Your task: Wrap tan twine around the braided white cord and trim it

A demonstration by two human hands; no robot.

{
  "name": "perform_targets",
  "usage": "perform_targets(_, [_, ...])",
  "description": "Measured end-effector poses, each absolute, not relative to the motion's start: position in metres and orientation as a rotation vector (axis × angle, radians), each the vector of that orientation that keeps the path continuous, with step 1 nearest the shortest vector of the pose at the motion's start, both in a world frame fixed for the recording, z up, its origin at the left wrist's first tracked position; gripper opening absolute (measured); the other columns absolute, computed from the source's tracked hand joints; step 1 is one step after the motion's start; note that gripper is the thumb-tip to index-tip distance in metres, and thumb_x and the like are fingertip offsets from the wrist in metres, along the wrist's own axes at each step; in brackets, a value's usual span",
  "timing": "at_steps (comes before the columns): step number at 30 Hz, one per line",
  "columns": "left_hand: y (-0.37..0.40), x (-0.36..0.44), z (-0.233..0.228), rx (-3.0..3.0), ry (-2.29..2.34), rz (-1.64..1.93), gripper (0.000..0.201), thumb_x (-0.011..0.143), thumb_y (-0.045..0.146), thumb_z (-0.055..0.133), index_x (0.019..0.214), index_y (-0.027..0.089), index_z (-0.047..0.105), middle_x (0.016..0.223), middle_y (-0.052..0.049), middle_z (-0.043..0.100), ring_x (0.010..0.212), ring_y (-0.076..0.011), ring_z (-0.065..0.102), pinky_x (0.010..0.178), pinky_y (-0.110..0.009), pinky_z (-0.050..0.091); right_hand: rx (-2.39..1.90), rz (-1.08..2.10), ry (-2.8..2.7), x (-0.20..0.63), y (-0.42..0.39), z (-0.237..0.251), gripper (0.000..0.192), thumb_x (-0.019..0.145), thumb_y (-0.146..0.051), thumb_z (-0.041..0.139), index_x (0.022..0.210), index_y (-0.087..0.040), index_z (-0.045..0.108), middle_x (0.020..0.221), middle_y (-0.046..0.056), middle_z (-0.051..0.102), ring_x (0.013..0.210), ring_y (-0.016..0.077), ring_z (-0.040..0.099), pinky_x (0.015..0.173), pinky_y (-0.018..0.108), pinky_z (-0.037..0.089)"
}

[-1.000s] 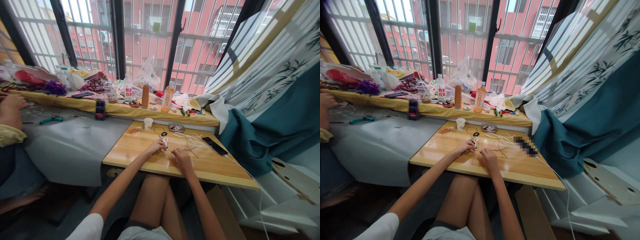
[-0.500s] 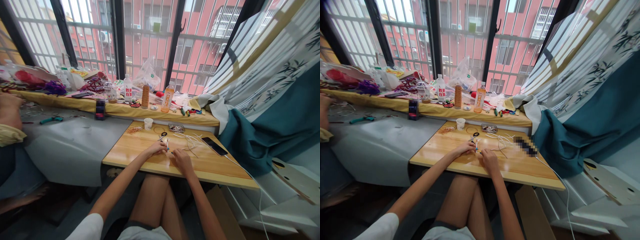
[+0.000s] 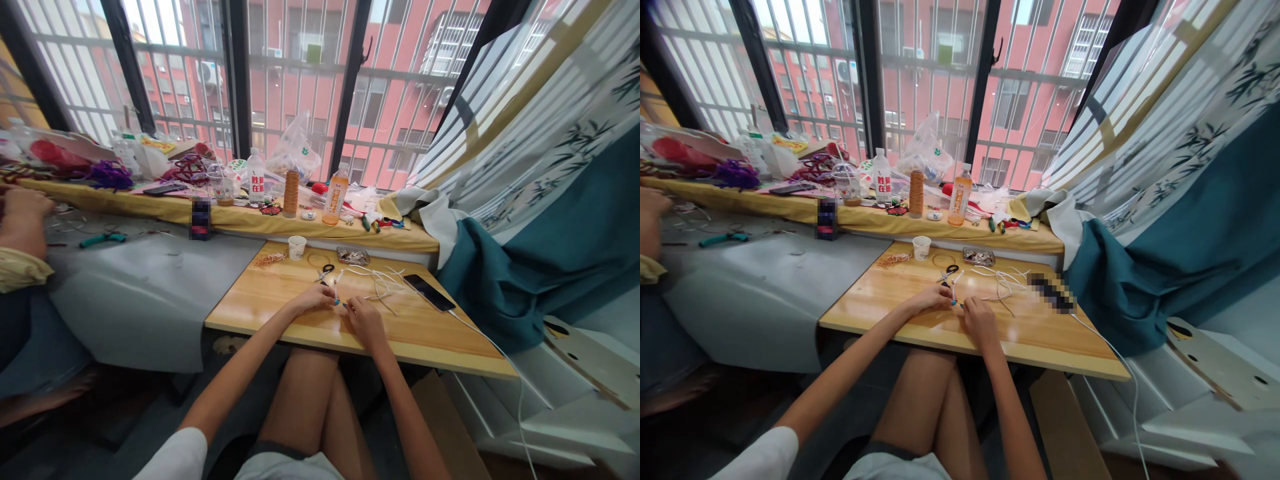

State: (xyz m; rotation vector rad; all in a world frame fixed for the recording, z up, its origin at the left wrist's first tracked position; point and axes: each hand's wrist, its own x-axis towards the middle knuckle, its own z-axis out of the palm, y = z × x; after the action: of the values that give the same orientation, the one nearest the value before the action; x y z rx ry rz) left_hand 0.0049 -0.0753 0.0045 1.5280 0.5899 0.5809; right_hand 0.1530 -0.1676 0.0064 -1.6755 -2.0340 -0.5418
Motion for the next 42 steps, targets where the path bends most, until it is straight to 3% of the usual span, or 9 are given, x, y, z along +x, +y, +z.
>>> perform_targets(6, [-0.0750,0.0042,0.0066,1.485,0.636,0.599,0.026,0.056,0.023,0.063,0.078,0.009,0.061,0.057,0.002,0.051,0.040,-0.0016,0.029,0.039,-0.019,0.015,-1.688,-0.595,-1.893,0.1556,-0.1695,0.0060,0.011,0.080,-0.018,0.040,0.072,-0.018,0.048,0.072,0.004,0.055,0.069,0.0161,0.048,0.063,0.024,0.030])
perform_targets(12, [-0.0709,0.0023,0.0055,1.427,0.694,0.627,0.023,0.057,0.020,0.062,0.077,0.009,0.062,0.046,0.005,0.042,0.035,-0.0011,0.024,0.039,-0.020,0.011,-1.645,-0.528,-2.022,0.1551,-0.1713,0.0081,0.013,0.079,-0.016,0.041,0.071,-0.018,0.050,0.073,0.003,0.056,0.070,0.0154,0.048,0.064,0.024,0.030])
perform_targets(19, [-0.0685,0.0031,0.0018,1.432,0.663,0.606,0.023,0.055,0.020,0.065,0.074,0.009,0.065,0.056,0.000,0.054,0.045,-0.0041,0.039,0.042,-0.018,0.022,-1.613,-0.527,-2.044,0.1552,-0.1707,0.0093,0.015,0.081,-0.018,0.041,0.072,-0.018,0.053,0.072,0.003,0.057,0.070,0.0154,0.048,0.065,0.024,0.030])
perform_targets(33, [-0.0713,0.0033,0.0038,1.369,0.662,0.578,0.014,0.051,0.013,0.064,0.065,0.010,0.065,0.059,-0.002,0.059,0.058,-0.0098,0.052,0.054,-0.019,0.037,-1.537,-0.599,-2.208,0.1592,-0.1670,0.0068,0.014,0.079,-0.012,0.042,0.075,-0.018,0.055,0.071,0.003,0.058,0.069,0.0151,0.048,0.064,0.024,0.028])
perform_targets(38, [-0.0688,0.0038,0.0022,1.385,0.700,0.568,0.014,0.050,0.013,0.065,0.063,0.009,0.065,0.058,-0.002,0.059,0.052,-0.0084,0.049,0.048,-0.018,0.034,-1.533,-0.634,-2.254,0.1578,-0.1674,0.0090,0.017,0.079,-0.010,0.040,0.076,-0.017,0.055,0.073,0.004,0.059,0.071,0.0156,0.049,0.065,0.024,0.028])
perform_targets(42, [-0.0685,0.0019,0.0043,1.409,0.722,0.547,0.017,0.053,0.015,0.063,0.068,0.008,0.066,0.055,-0.002,0.059,0.039,-0.0035,0.037,0.039,-0.018,0.023,-1.566,-0.634,-2.257,0.1565,-0.1673,0.0097,0.017,0.079,-0.010,0.040,0.076,-0.017,0.056,0.072,0.004,0.059,0.070,0.0159,0.049,0.063,0.024,0.028])
